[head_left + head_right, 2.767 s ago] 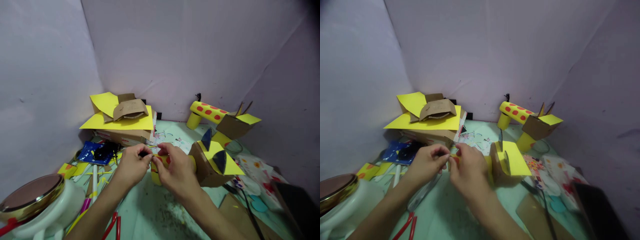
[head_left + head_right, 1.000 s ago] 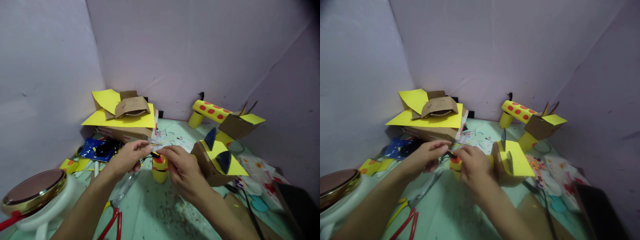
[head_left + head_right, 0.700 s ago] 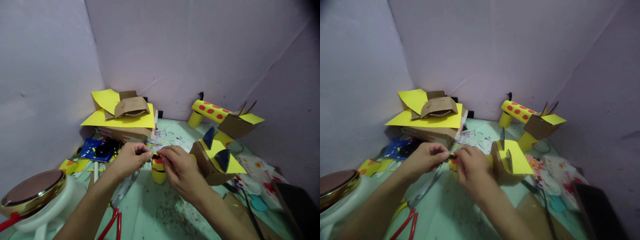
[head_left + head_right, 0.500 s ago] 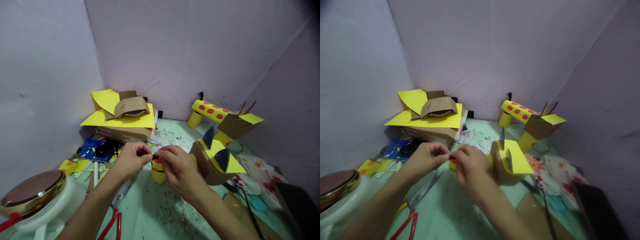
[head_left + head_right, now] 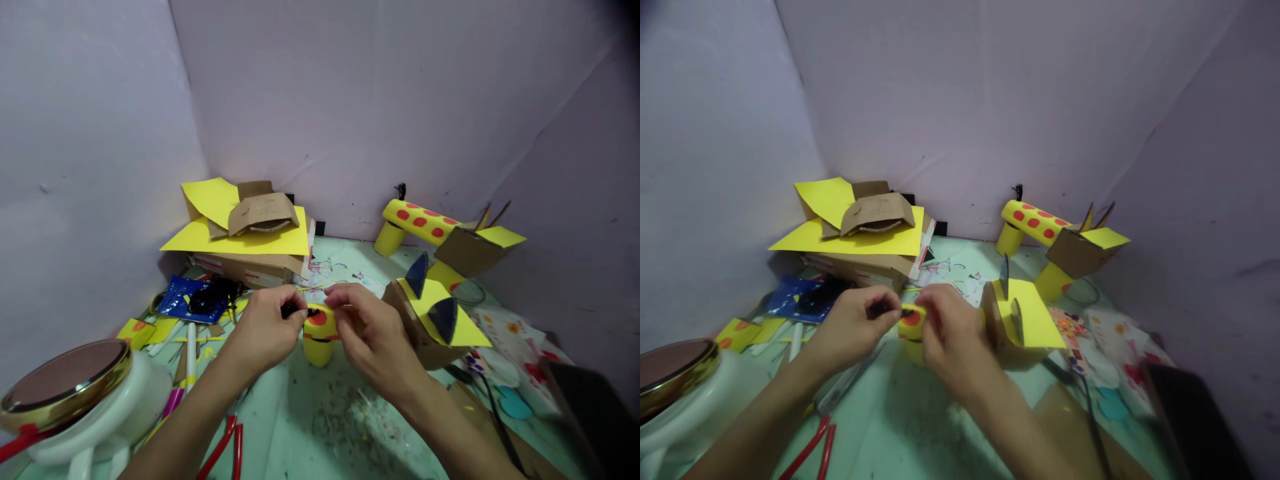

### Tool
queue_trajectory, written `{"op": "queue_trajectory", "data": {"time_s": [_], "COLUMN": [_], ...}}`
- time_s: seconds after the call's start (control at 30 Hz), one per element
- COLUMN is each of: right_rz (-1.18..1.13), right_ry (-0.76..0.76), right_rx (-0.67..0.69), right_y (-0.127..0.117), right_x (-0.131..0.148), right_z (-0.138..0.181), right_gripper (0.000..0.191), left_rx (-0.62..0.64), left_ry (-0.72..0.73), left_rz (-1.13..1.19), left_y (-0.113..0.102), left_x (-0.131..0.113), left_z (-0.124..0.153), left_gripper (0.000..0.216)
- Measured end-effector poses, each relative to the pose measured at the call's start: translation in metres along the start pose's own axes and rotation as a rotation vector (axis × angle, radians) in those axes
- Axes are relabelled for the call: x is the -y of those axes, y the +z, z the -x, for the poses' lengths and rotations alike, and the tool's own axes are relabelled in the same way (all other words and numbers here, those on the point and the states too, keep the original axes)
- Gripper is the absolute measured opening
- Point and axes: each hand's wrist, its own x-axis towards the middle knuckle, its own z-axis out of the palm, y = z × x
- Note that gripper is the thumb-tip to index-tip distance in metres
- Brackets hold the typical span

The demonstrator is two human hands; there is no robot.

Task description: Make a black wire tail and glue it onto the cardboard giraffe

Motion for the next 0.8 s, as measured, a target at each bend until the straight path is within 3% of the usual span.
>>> {"op": "queue_trajectory", "data": {"time_s": [0.2, 0.5, 0.8], "right_rz": [0.116, 0.193, 0.235], "right_ry": [-0.160, -0.163, 0.029], "right_rx": [0.013, 0.058, 0.160], "right_y": [0.004, 0.009, 0.010], "right_x": [-0.007, -0.006, 0.000], "right_z": [0.002, 0.001, -0.009], "right_gripper": [0.026, 0.030, 0.023], "left_rx": [0.009, 0.007, 0.014], "left_ry": [-0.007, 0.029, 0.045], "left_rz": [0.012, 0.021, 0.001], "left_y": [-0.001, 0.000, 0.000], "left_x": [-0.001, 0.001, 0.002], "left_z": [0.001, 0.000, -0.002], "left_gripper": [0.009, 0.010, 0.009]}}
